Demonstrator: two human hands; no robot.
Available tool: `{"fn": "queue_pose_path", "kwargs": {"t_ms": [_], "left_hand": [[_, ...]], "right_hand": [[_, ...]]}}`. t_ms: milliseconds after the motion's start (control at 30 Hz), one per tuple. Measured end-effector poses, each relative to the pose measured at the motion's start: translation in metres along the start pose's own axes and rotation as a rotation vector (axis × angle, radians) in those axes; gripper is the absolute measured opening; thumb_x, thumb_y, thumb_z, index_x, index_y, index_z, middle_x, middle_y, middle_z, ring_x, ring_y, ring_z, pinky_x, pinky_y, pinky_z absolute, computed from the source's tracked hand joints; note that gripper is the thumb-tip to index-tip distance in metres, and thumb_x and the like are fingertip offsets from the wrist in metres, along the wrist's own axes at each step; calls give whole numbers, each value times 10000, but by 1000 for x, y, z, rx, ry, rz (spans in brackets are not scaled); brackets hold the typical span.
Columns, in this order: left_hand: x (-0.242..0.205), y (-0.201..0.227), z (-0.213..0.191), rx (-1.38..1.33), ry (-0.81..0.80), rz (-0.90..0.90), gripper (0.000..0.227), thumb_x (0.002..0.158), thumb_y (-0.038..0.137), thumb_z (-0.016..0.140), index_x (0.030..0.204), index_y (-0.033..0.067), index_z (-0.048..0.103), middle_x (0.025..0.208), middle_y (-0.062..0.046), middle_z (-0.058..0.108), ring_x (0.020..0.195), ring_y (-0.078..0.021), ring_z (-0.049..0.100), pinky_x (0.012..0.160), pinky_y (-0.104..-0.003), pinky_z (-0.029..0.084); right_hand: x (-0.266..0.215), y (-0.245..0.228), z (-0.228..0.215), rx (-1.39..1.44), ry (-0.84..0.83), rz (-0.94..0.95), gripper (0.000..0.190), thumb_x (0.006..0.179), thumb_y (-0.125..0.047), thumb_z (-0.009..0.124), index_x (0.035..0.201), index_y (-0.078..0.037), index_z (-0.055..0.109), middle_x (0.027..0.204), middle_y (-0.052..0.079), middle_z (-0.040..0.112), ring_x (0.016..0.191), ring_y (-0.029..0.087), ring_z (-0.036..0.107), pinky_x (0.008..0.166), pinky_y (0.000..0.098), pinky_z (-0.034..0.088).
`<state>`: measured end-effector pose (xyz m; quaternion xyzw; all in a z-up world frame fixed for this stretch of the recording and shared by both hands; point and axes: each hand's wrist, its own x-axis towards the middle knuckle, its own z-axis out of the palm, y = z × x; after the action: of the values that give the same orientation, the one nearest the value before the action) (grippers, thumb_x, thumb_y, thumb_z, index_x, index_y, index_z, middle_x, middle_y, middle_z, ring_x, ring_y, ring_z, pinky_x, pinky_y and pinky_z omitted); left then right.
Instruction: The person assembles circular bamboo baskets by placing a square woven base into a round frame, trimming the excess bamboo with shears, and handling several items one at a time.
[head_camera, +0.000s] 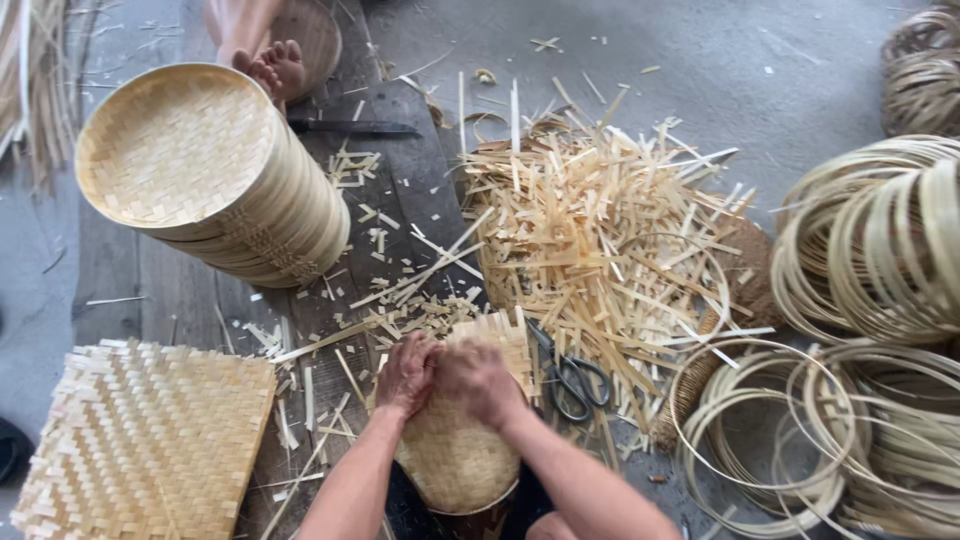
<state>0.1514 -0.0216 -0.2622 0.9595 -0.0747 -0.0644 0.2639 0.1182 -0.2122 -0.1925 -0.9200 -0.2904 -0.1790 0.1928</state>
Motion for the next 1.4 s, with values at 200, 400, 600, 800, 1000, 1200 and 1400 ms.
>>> {"fn": "queue_pose_path", "kwargs": {"t_ms": [200,400,600,800,1000,1200,1400], "left_hand": [[9,8,-3,-95,-164,-225,324,1005,508,458,1213,401,683,1223,93,726,998,-169,713,836,-384,603],[34,2,-4,-238,-459,-556,424,995,601,468,1288,371,671,1138,28,761,874,-214,738,729,-401,576],[43,-17,26,-360,-363,-536,428,919,586,635,1113,249,813,1031,-17,803,923,-186,721,857,-391,559],[43,-9,11,-523,-324,-541,379,924,512,657,1081,207,818,1087,-18,809,978,-177,722,977,-393,553],[41,-1,7,-587,-363,-650,323,898,445,696,1021,182,838,1118,-12,808,1014,-170,723,988,-415,560],[37,0,2,-589,-306,-576,328,894,482,714,1057,223,831,1050,11,789,933,-122,699,921,-397,471],[36,-4,8,-464,-310,-575,411,844,620,739,917,230,843,669,-12,693,551,-150,518,533,-354,393]], "right_hand": [[38,33,7,261,-525,416,237,1055,-296,576,1047,-97,704,1049,92,730,1033,240,671,1019,410,475],[42,46,22,391,-592,647,282,1029,-379,635,951,-132,747,948,144,735,906,301,689,893,402,553],[13,33,4,25,-175,392,287,934,-366,577,975,-152,763,960,139,722,967,317,634,882,486,477],[-2,17,6,127,-515,965,643,1044,-578,250,1176,-96,654,1125,192,665,992,359,655,871,518,513],[14,27,4,209,-721,1175,691,1055,-623,232,1096,-140,725,1067,193,722,1043,368,691,946,490,530],[-10,21,29,-140,-278,906,642,1004,-599,306,951,-91,695,1032,178,680,1004,365,648,840,502,502],[-6,14,35,55,-484,1151,664,1023,-634,309,971,-87,683,913,146,684,865,309,700,783,464,563]]}}
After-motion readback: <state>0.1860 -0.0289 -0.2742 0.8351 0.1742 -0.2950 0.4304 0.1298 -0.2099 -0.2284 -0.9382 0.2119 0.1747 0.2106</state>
